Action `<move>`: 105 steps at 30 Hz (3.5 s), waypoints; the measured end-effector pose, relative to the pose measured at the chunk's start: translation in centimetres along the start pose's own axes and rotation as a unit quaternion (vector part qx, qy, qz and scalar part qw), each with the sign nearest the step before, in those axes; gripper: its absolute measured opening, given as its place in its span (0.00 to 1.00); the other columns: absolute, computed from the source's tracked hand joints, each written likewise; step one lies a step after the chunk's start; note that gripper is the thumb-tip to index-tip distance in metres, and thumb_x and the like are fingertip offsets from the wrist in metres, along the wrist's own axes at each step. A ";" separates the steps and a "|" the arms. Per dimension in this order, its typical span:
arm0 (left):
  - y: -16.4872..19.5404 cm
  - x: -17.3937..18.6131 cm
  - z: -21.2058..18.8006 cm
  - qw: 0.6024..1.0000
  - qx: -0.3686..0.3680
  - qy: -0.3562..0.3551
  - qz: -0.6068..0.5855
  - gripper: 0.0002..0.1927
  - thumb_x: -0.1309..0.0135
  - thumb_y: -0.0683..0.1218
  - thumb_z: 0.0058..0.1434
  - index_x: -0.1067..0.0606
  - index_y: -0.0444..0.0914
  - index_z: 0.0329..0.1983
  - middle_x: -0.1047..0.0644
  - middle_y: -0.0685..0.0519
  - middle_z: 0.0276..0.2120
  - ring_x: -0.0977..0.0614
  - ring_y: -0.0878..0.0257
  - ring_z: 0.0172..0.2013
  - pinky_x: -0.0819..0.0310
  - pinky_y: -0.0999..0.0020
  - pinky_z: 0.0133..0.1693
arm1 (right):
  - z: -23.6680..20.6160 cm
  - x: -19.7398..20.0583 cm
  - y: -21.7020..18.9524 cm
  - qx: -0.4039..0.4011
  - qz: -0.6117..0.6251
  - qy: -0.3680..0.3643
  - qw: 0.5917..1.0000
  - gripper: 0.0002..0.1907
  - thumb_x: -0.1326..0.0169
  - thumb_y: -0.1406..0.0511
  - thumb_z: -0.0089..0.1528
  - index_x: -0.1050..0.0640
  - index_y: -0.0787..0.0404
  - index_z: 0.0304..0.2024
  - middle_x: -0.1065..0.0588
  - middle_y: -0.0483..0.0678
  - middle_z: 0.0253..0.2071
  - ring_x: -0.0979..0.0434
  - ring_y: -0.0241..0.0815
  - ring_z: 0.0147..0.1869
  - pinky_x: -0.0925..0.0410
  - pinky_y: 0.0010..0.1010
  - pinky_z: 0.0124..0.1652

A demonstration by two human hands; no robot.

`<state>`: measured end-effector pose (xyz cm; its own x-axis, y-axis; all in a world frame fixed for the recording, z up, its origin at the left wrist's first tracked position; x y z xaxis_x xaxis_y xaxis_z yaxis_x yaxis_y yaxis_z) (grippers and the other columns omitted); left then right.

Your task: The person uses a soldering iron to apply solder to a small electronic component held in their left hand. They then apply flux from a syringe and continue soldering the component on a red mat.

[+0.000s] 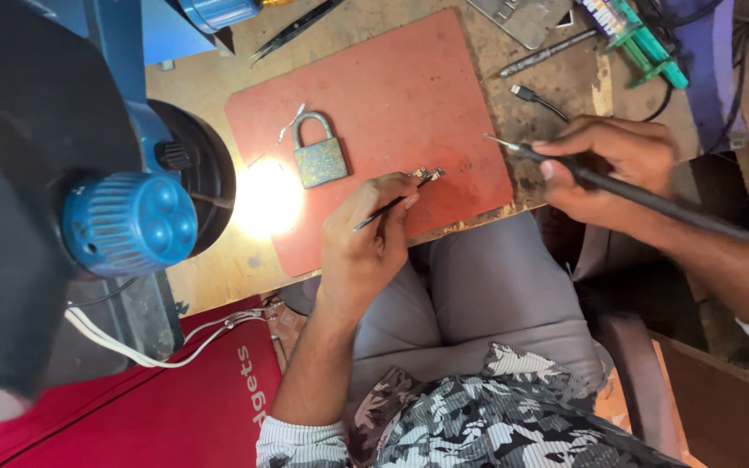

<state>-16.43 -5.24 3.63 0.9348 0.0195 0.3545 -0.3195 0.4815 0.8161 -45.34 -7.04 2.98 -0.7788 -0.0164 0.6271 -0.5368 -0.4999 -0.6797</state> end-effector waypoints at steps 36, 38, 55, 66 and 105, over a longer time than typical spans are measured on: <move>-0.6 0.3 0.5 1.000 -0.003 -0.003 -0.003 0.09 0.42 0.32 0.66 0.27 0.34 0.47 0.19 0.46 0.45 0.13 0.52 0.46 0.18 0.64 0.46 | 7.8 -7.1 -0.6 0.002 0.048 -0.039 0.998 0.11 0.38 0.70 0.67 0.18 0.64 0.52 0.20 0.47 0.38 0.23 0.32 0.35 0.31 0.24 0.34; -0.6 0.2 0.6 1.000 -0.004 -0.002 -0.005 0.09 0.42 0.32 0.66 0.27 0.34 0.47 0.19 0.46 0.45 0.13 0.52 0.46 0.18 0.65 0.46 | 7.2 -6.6 -0.5 -0.010 0.067 -0.031 0.997 0.10 0.38 0.71 0.66 0.18 0.65 0.51 0.20 0.46 0.37 0.24 0.29 0.35 0.32 0.22 0.33; -1.2 -0.1 0.7 1.000 -0.002 -0.008 -0.002 0.09 0.42 0.32 0.66 0.26 0.34 0.47 0.19 0.46 0.45 0.14 0.53 0.46 0.18 0.65 0.47 | 2.2 -4.2 -0.4 0.001 0.115 -0.056 0.992 0.08 0.39 0.75 0.57 0.21 0.70 0.40 0.22 0.48 0.31 0.26 0.28 0.27 0.35 0.21 0.27; -1.2 -0.3 0.4 1.000 0.007 -0.003 -0.006 0.09 0.42 0.32 0.67 0.26 0.34 0.47 0.19 0.46 0.46 0.13 0.53 0.47 0.17 0.65 0.47 | 2.4 -4.5 -1.1 0.064 0.075 -0.065 0.993 0.08 0.38 0.75 0.58 0.22 0.70 0.40 0.23 0.51 0.31 0.22 0.35 0.32 0.31 0.25 0.31; -1.1 -0.6 0.1 1.000 0.011 0.000 0.001 0.09 0.42 0.32 0.67 0.26 0.34 0.47 0.19 0.46 0.45 0.13 0.54 0.46 0.17 0.66 0.45 | 2.3 -4.5 -1.4 0.121 0.062 -0.066 0.989 0.09 0.39 0.76 0.58 0.23 0.73 0.40 0.23 0.54 0.32 0.20 0.38 0.33 0.29 0.27 0.32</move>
<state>-16.69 -5.88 2.54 0.9340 0.0204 0.3566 -0.3252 0.4612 0.8255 -40.36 -8.22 2.01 -0.7761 -0.1943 0.5999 -0.3346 -0.6795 -0.6530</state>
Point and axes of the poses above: each hand's wrist, its own z-axis towards the middle knuckle, its own x-axis out of the back of the hand, y = z × x, the point moved 3 cm from there along z, towards the middle knuckle
